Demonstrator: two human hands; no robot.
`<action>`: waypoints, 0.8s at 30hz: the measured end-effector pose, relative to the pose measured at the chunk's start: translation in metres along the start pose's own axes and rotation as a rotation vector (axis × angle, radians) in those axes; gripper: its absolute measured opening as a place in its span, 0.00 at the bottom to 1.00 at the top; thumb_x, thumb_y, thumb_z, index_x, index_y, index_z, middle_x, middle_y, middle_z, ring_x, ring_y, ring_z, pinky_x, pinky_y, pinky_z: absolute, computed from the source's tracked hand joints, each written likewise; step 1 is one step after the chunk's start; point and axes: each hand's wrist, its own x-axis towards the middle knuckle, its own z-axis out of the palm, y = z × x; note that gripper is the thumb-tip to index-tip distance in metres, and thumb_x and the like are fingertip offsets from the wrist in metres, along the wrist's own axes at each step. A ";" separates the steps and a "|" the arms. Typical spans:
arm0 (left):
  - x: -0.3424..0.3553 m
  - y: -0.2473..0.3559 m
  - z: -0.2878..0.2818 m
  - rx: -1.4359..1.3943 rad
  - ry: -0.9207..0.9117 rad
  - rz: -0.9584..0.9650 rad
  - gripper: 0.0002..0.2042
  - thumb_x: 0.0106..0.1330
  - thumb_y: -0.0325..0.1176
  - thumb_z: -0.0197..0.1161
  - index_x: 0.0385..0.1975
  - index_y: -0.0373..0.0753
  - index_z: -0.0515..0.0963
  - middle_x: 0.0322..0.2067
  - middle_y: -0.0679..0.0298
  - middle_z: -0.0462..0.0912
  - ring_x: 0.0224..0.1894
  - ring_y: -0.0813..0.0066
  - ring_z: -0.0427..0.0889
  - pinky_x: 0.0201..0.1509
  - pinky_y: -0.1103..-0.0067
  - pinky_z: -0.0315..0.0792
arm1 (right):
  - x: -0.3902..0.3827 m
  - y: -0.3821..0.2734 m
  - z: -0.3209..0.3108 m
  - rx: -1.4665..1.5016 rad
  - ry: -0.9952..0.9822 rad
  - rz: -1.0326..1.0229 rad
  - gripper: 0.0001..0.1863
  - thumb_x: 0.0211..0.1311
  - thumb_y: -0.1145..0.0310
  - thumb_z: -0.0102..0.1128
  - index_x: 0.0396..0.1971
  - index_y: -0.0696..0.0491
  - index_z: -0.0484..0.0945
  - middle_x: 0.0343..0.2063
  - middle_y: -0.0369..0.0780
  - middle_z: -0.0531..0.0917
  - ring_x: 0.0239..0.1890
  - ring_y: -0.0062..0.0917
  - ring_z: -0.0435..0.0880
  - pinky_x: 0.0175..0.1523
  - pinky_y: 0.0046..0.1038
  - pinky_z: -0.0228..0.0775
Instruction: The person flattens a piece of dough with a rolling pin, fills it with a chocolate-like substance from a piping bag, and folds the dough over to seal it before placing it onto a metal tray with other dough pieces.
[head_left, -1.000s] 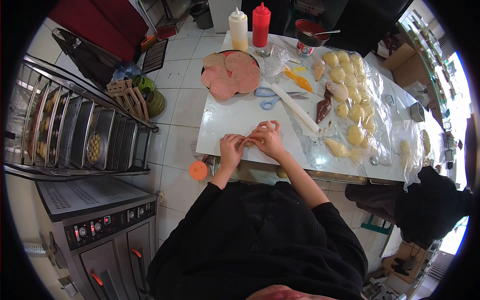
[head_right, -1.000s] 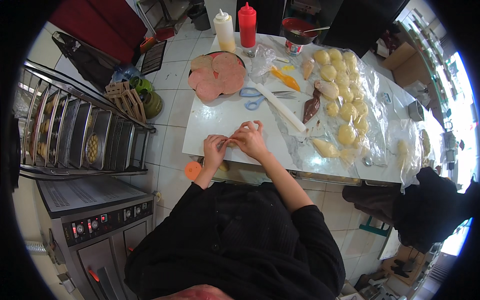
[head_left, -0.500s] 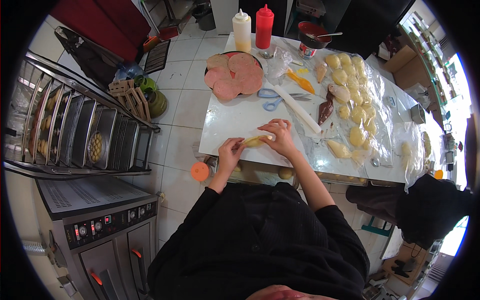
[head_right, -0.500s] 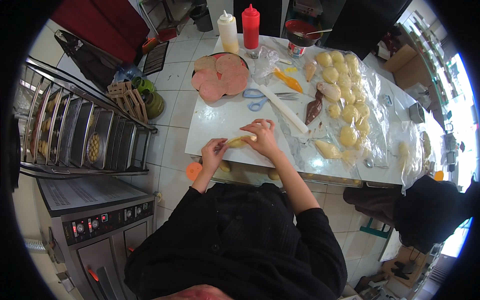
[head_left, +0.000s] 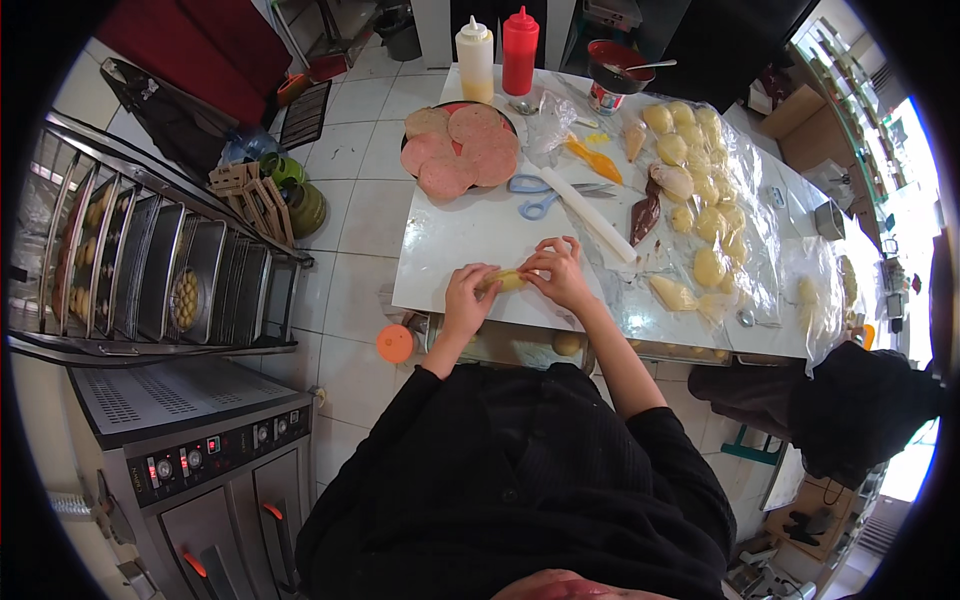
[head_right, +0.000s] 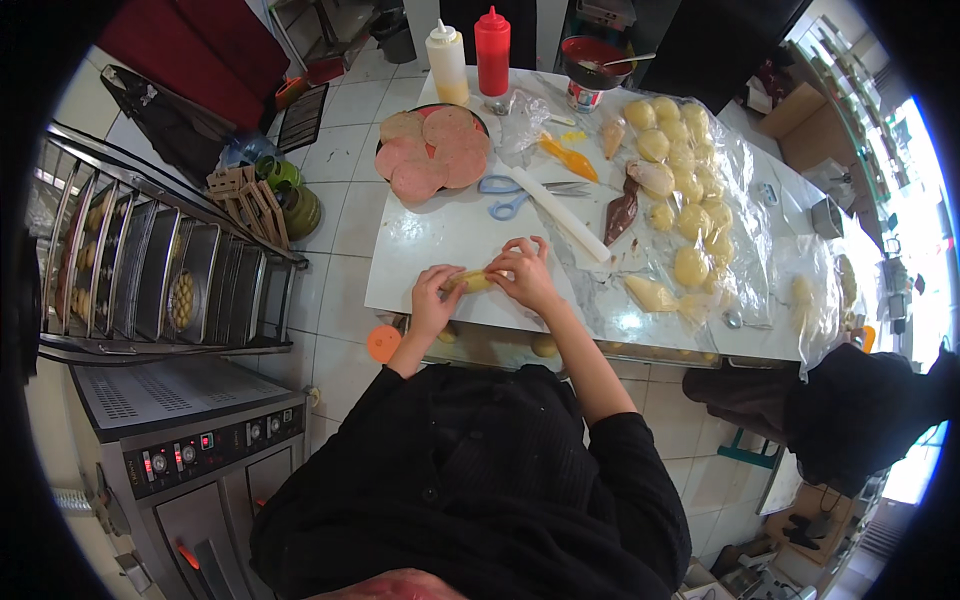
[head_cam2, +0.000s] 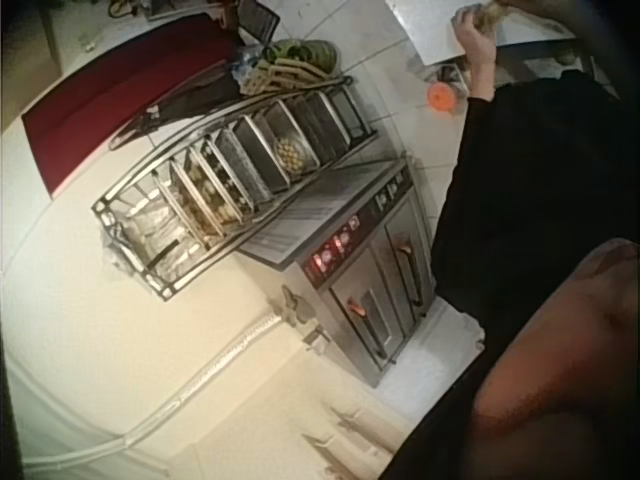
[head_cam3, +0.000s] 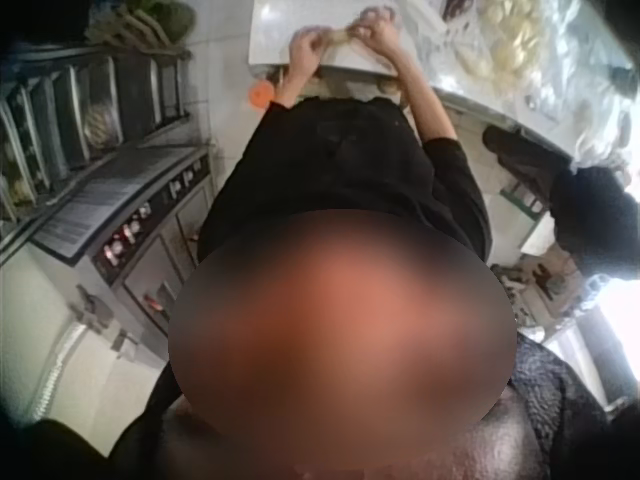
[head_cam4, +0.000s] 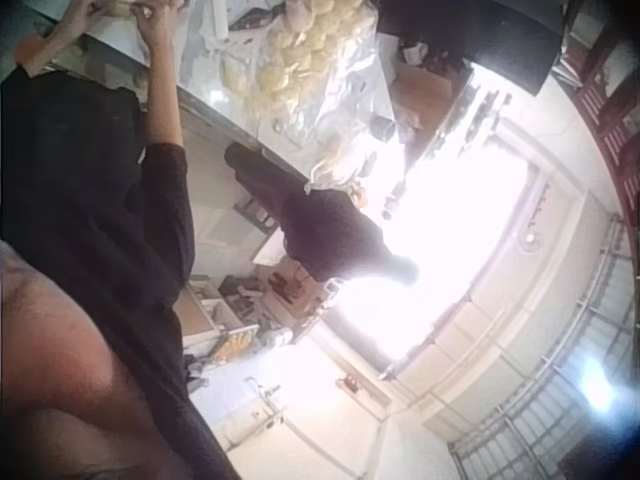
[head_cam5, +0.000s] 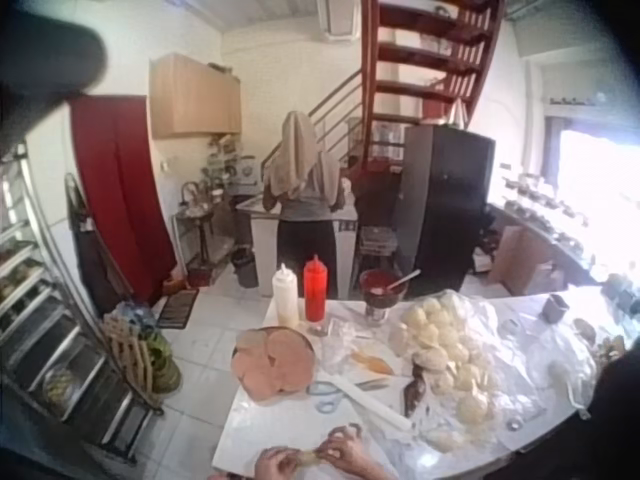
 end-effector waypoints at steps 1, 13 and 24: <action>0.002 -0.004 0.001 0.082 -0.031 0.047 0.04 0.53 0.23 0.63 0.28 0.37 0.80 0.26 0.62 0.80 0.35 0.71 0.78 0.34 0.79 0.73 | 0.001 -0.001 0.000 -0.045 -0.067 -0.012 0.06 0.46 0.63 0.65 0.25 0.45 0.83 0.27 0.27 0.81 0.46 0.23 0.70 0.60 0.45 0.41; -0.003 -0.014 0.003 -0.020 -0.038 0.020 0.05 0.51 0.21 0.64 0.28 0.36 0.81 0.28 0.61 0.80 0.27 0.72 0.80 0.32 0.82 0.74 | -0.005 0.009 -0.003 -0.091 -0.034 0.021 0.06 0.44 0.63 0.66 0.25 0.45 0.84 0.27 0.27 0.82 0.46 0.23 0.70 0.60 0.42 0.42; -0.011 -0.016 -0.009 -0.162 -0.095 -0.146 0.09 0.50 0.19 0.64 0.32 0.33 0.79 0.32 0.61 0.79 0.31 0.74 0.81 0.35 0.83 0.76 | -0.010 0.019 -0.005 -0.083 -0.081 0.077 0.08 0.45 0.65 0.65 0.29 0.46 0.83 0.29 0.30 0.81 0.45 0.24 0.70 0.58 0.41 0.44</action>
